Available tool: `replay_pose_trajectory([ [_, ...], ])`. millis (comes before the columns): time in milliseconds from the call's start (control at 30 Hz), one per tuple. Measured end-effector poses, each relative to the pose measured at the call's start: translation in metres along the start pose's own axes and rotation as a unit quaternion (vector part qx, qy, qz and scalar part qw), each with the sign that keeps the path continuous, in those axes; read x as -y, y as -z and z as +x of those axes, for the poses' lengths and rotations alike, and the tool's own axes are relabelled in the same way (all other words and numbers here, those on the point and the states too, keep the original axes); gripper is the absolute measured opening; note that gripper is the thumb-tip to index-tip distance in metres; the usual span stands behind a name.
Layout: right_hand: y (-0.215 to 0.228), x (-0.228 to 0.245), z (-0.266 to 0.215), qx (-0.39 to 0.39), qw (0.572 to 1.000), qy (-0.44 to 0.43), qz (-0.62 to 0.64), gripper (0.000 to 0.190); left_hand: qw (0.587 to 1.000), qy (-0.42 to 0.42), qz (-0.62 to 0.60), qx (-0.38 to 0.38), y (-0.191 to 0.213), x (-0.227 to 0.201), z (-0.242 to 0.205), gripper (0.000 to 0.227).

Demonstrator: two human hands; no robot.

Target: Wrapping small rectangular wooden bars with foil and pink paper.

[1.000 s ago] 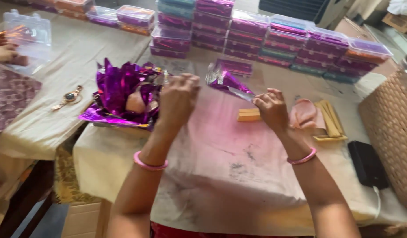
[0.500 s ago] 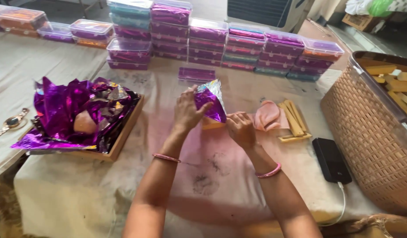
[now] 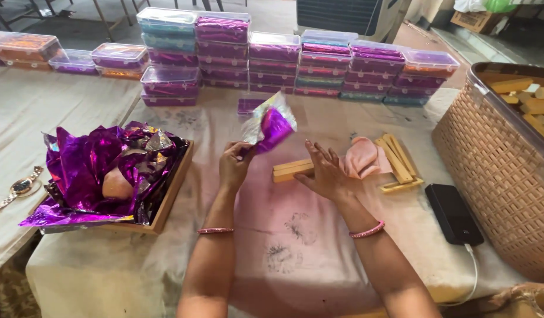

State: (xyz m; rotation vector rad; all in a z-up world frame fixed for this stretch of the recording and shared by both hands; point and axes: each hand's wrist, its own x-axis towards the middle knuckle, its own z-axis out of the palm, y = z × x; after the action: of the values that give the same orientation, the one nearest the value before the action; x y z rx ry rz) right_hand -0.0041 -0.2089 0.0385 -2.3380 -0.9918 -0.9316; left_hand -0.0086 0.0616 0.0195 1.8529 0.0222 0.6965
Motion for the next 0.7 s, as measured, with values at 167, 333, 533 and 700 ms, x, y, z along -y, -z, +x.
replay_pose_trajectory([
  [167, -0.003, -0.012, -0.007, 0.113, 0.986, -0.085, -0.09, 0.069, 0.996, -0.046, -0.072, 0.0, -0.006, 0.022, 0.003, 0.016],
  [333, 0.012, -0.031, -0.011, 0.183, 0.941, -0.211, -0.189, 0.044, 0.984, -0.154, 0.082, 0.028, -0.01, -0.003, -0.012, 0.02],
  [533, 0.013, -0.028, -0.003, -0.149, 0.932, -0.3, 0.135, 0.046, 0.917, -0.224, 0.242, 0.226, -0.027, -0.021, -0.029, 0.022],
  [700, 0.024, 0.02, 0.007, -0.255, 0.926, -0.087, 0.265, 0.047, 0.9, -0.186, 0.174, 0.354, -0.021, -0.051, -0.033, 0.02],
])
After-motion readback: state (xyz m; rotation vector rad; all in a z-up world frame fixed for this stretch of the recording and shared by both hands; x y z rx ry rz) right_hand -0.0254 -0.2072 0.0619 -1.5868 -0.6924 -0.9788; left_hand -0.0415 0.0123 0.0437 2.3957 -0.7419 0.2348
